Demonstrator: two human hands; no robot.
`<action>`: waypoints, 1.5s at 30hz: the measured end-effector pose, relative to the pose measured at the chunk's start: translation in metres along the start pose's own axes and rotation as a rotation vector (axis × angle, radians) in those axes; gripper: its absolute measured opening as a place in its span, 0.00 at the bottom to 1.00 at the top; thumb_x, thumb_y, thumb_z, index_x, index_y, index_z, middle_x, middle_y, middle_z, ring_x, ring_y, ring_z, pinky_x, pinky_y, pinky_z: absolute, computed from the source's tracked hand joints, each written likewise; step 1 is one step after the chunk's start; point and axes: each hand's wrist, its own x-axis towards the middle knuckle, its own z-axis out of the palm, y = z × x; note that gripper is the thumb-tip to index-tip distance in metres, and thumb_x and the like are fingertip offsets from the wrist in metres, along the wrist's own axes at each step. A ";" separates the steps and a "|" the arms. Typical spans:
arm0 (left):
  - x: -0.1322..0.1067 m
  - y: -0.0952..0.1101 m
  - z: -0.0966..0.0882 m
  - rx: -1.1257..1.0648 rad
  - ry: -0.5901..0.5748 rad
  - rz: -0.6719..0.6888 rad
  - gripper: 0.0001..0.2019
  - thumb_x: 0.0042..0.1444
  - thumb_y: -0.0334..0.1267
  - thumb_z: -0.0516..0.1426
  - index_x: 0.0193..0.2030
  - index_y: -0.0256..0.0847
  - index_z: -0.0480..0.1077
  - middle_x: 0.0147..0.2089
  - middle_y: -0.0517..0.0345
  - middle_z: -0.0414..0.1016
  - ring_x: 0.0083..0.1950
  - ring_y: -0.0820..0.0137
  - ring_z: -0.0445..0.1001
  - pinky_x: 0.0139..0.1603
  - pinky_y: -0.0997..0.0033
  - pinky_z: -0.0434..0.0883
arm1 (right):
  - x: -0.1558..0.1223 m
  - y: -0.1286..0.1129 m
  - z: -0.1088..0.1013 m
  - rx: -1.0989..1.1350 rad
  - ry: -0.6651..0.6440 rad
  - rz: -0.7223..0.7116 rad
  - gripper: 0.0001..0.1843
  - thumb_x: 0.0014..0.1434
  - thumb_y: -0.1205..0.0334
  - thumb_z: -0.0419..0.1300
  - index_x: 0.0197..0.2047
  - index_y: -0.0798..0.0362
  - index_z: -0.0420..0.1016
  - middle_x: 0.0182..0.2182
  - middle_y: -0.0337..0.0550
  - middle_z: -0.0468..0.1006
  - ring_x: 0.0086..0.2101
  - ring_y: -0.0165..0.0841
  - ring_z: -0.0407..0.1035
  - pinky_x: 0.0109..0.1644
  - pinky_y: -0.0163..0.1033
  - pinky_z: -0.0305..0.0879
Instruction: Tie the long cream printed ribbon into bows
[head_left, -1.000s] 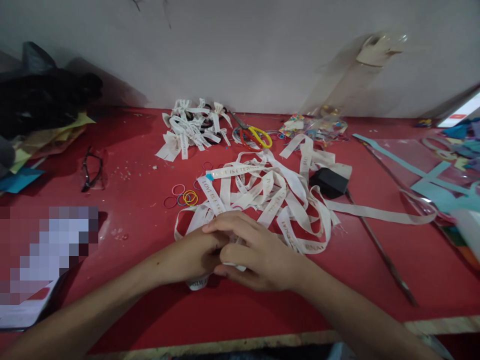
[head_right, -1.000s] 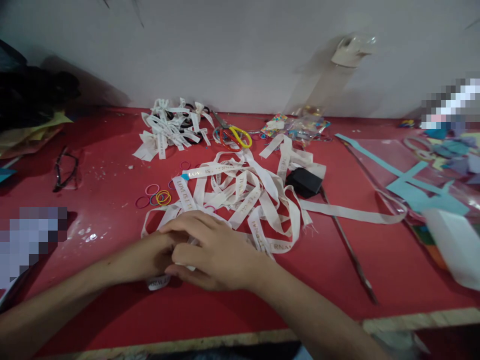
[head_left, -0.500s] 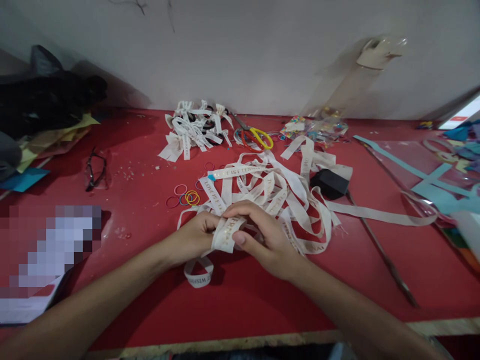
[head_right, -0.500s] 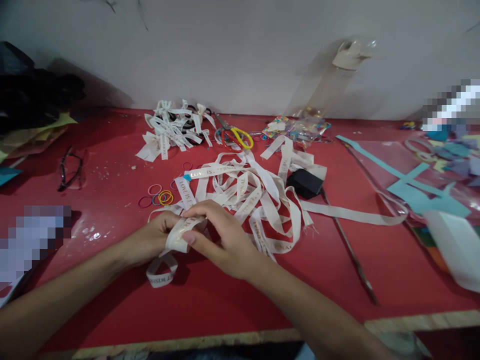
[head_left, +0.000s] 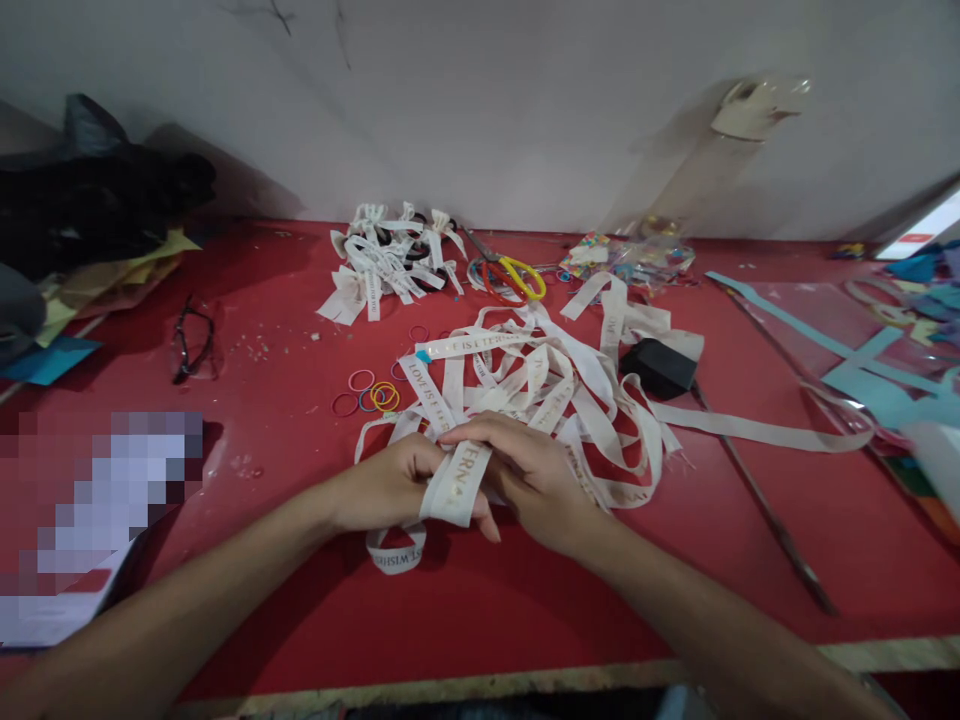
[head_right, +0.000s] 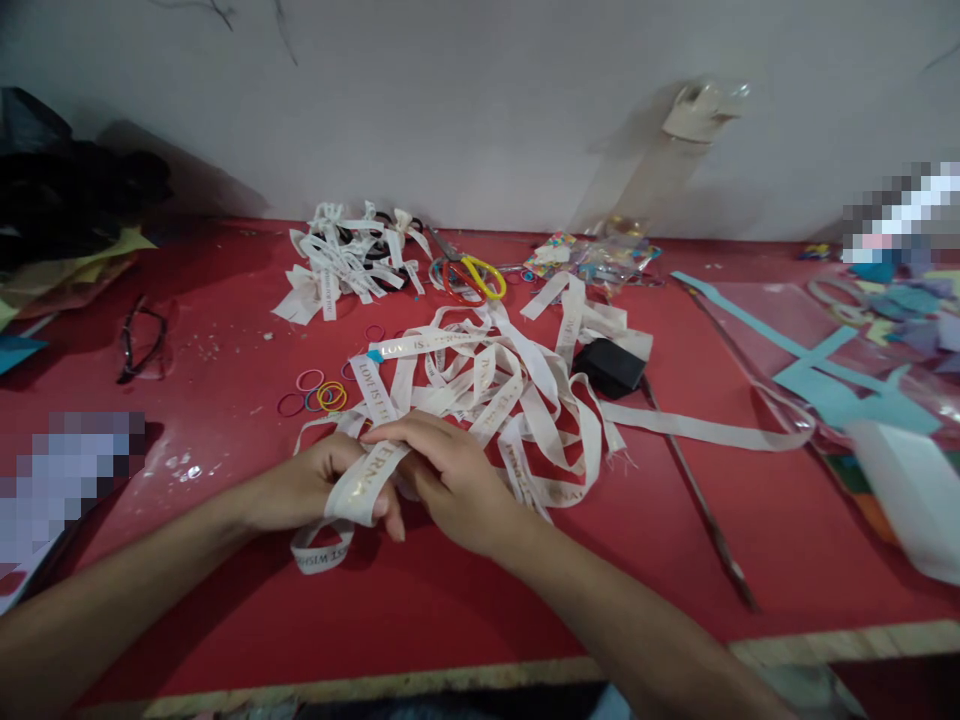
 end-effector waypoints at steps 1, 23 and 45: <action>-0.001 0.000 0.000 0.014 -0.048 0.009 0.09 0.53 0.39 0.59 0.32 0.37 0.79 0.29 0.56 0.77 0.27 0.78 0.66 0.30 0.80 0.62 | -0.001 0.002 0.001 -0.021 -0.013 -0.028 0.14 0.60 0.74 0.50 0.46 0.52 0.71 0.37 0.42 0.75 0.37 0.30 0.69 0.41 0.36 0.66; 0.005 -0.013 -0.001 -0.179 0.351 0.207 0.24 0.60 0.52 0.49 0.51 0.36 0.72 0.17 0.71 0.40 0.19 0.81 0.39 0.18 0.78 0.42 | -0.001 0.008 0.002 -0.429 -0.139 -0.030 0.11 0.63 0.67 0.46 0.36 0.54 0.69 0.28 0.42 0.74 0.31 0.32 0.68 0.35 0.36 0.63; 0.008 -0.014 0.001 -0.125 0.541 0.178 0.22 0.59 0.49 0.50 0.51 0.36 0.72 0.20 0.69 0.41 0.22 0.78 0.42 0.22 0.75 0.43 | 0.000 -0.004 0.002 -0.737 -0.109 -0.239 0.13 0.66 0.65 0.45 0.42 0.59 0.69 0.24 0.42 0.73 0.25 0.30 0.64 0.29 0.36 0.59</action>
